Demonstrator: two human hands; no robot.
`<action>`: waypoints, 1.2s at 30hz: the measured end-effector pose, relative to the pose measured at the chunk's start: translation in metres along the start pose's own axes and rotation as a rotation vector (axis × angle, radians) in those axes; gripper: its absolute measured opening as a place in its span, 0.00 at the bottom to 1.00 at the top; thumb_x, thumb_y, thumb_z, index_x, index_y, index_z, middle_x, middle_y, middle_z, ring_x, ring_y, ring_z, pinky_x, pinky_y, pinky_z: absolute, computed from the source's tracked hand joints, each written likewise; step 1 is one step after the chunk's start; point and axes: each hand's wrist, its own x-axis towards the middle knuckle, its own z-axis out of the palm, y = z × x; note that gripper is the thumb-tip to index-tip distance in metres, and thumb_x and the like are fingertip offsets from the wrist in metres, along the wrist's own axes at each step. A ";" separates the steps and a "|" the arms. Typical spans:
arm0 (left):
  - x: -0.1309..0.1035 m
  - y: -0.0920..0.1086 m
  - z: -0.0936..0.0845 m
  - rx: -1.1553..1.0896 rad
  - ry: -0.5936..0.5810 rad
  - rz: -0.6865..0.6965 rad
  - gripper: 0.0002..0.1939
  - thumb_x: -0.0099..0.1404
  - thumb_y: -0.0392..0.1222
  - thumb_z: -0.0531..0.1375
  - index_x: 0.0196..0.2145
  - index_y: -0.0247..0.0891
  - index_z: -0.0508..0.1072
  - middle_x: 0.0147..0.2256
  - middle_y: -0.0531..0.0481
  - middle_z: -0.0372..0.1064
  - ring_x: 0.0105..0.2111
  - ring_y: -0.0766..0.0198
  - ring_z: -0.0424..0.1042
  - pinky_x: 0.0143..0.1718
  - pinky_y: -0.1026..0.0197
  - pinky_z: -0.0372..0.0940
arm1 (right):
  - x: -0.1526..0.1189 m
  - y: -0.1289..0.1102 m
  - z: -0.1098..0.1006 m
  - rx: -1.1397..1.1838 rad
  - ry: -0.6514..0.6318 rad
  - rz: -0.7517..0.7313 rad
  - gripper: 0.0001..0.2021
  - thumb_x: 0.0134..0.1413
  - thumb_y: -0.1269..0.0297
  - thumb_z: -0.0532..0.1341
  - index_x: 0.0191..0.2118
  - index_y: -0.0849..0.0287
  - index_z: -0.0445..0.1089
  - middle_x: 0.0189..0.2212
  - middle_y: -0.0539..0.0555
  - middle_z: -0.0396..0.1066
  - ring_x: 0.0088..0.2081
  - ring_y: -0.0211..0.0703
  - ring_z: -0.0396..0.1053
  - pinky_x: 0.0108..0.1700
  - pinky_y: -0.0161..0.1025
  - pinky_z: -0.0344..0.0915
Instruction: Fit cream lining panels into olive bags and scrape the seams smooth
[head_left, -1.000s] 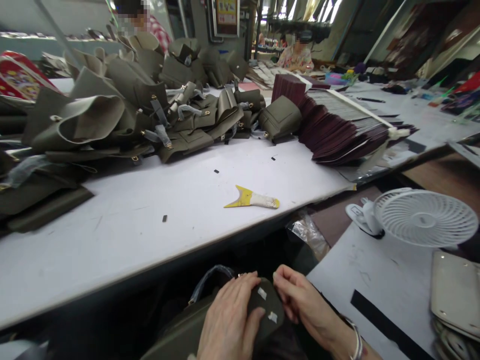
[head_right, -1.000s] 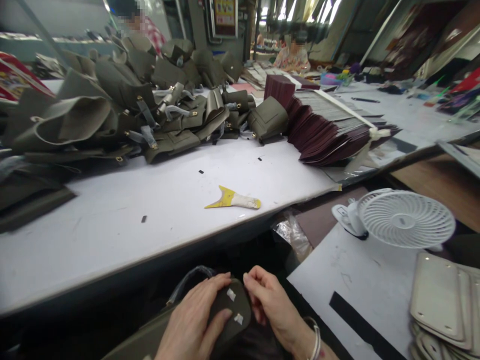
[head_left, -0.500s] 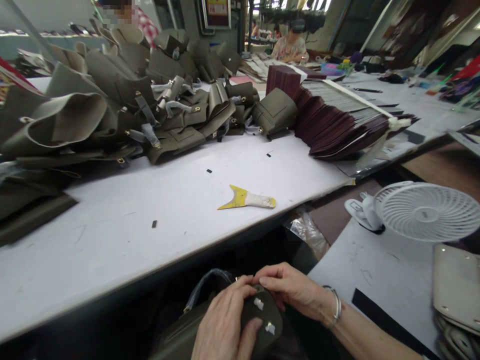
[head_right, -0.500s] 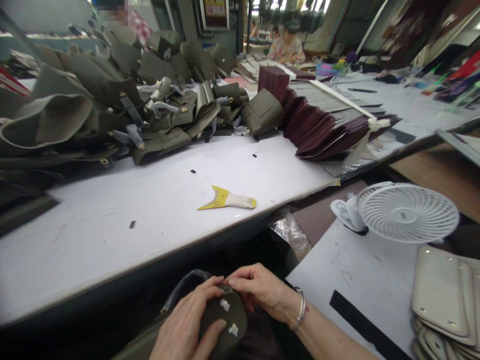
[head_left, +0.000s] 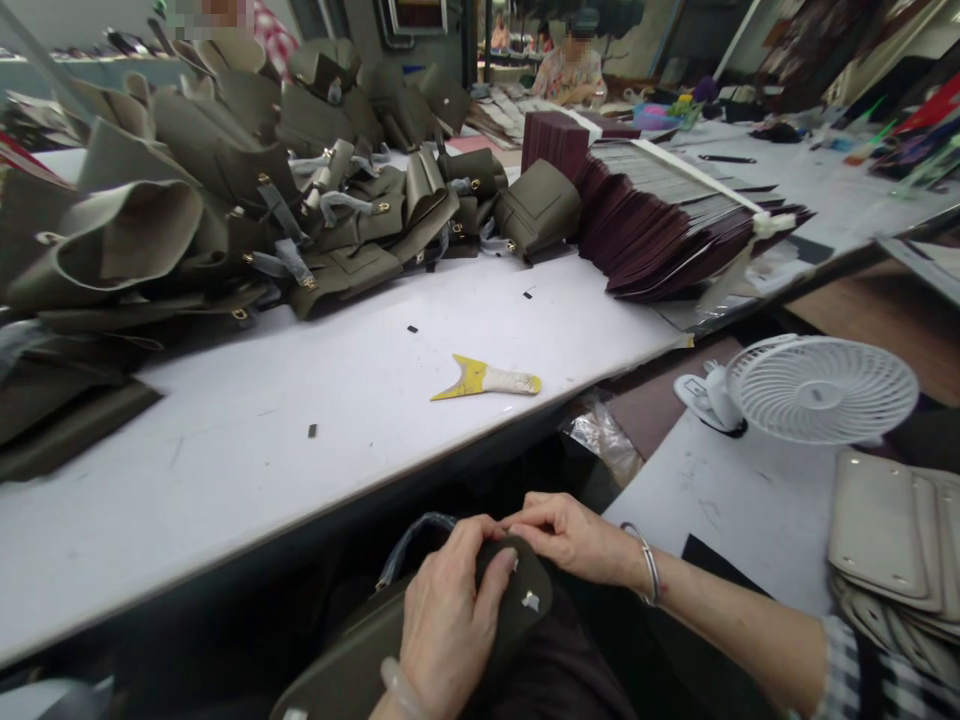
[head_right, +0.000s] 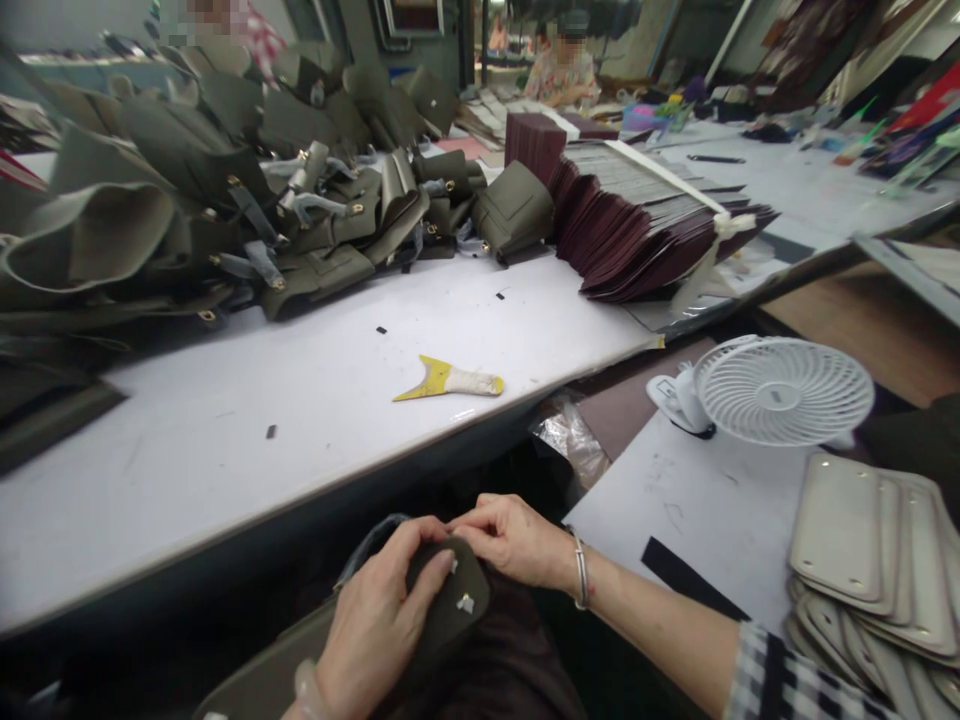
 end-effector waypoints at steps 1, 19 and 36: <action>0.001 0.004 0.001 0.005 0.018 -0.024 0.08 0.69 0.46 0.51 0.43 0.50 0.68 0.43 0.57 0.73 0.40 0.60 0.73 0.40 0.57 0.64 | -0.002 0.001 0.002 0.013 0.014 0.004 0.16 0.63 0.58 0.54 0.37 0.55 0.78 0.28 0.50 0.66 0.31 0.37 0.64 0.33 0.34 0.59; 0.008 0.014 0.009 0.007 0.138 0.068 0.07 0.66 0.39 0.55 0.35 0.45 0.73 0.36 0.55 0.72 0.37 0.63 0.71 0.39 0.63 0.60 | -0.043 0.001 0.075 0.470 0.651 0.164 0.16 0.62 0.52 0.55 0.44 0.55 0.73 0.42 0.54 0.70 0.45 0.46 0.68 0.48 0.39 0.65; 0.015 0.010 0.003 -0.029 0.105 -0.025 0.06 0.62 0.40 0.55 0.32 0.45 0.73 0.32 0.56 0.73 0.34 0.63 0.70 0.35 0.62 0.57 | -0.040 0.012 0.097 0.336 0.770 0.128 0.18 0.60 0.51 0.55 0.48 0.54 0.74 0.48 0.57 0.69 0.51 0.50 0.67 0.54 0.42 0.64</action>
